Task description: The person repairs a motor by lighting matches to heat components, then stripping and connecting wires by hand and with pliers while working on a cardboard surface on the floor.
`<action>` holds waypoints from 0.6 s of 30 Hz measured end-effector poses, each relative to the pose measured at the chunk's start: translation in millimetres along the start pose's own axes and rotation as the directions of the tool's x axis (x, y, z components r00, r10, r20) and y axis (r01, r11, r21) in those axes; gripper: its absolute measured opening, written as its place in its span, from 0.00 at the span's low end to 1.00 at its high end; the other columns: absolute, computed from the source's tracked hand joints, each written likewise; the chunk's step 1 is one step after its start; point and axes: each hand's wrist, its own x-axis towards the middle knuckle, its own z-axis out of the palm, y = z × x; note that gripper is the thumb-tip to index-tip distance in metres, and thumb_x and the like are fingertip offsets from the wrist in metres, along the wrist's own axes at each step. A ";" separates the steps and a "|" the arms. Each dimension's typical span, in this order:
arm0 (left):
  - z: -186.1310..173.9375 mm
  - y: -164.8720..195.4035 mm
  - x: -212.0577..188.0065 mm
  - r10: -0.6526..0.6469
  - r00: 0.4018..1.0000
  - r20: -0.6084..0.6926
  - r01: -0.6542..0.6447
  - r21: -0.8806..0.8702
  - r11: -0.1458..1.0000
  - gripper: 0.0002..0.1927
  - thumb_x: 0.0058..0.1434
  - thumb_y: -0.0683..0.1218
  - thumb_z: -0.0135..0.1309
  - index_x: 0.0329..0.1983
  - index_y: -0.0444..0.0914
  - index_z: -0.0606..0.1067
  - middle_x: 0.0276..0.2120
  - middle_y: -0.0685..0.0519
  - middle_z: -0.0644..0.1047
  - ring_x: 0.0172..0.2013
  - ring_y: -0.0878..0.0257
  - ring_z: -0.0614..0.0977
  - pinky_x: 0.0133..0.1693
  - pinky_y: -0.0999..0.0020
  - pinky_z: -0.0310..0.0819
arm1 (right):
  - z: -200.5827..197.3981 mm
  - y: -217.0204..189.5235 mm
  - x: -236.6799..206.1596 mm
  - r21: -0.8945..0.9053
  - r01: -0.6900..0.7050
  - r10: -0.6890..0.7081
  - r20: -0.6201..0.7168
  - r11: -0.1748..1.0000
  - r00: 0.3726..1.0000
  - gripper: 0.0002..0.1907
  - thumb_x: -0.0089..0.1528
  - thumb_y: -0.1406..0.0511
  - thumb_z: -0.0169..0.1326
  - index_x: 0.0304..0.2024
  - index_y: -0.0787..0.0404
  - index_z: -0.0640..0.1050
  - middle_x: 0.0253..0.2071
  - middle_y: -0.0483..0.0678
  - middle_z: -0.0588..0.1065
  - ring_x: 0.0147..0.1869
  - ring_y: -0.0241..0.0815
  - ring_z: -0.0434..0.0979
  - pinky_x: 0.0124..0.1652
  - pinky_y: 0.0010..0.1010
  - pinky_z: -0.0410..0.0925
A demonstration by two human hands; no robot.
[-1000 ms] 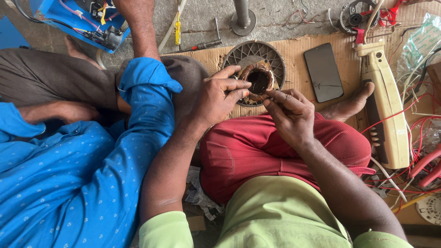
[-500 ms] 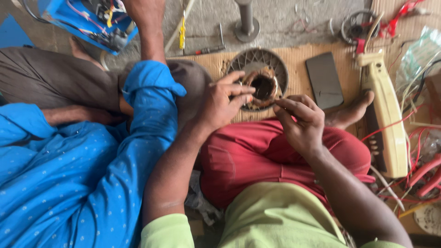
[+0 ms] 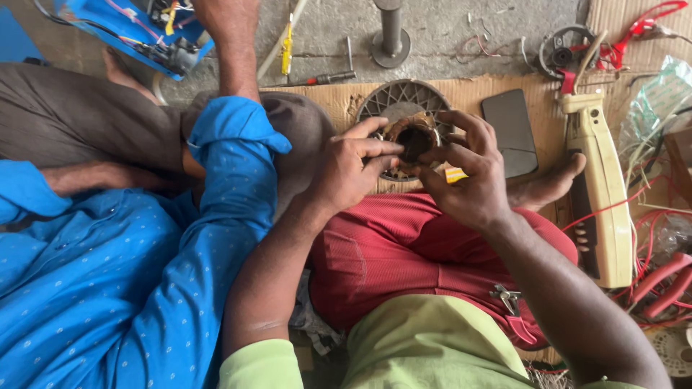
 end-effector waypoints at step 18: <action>-0.3 -3.3 0.2 0.013 1.000 0.008 -0.013 -0.006 1.000 0.11 0.58 0.42 0.66 0.45 0.42 0.84 0.59 0.42 0.78 0.54 0.50 0.84 0.54 0.63 0.79 | -3.7 5.9 5.1 0.137 -0.026 0.013 0.092 0.990 0.996 0.12 0.55 0.72 0.68 0.41 0.58 0.83 0.70 0.57 0.63 0.79 0.56 0.59 0.68 0.46 0.70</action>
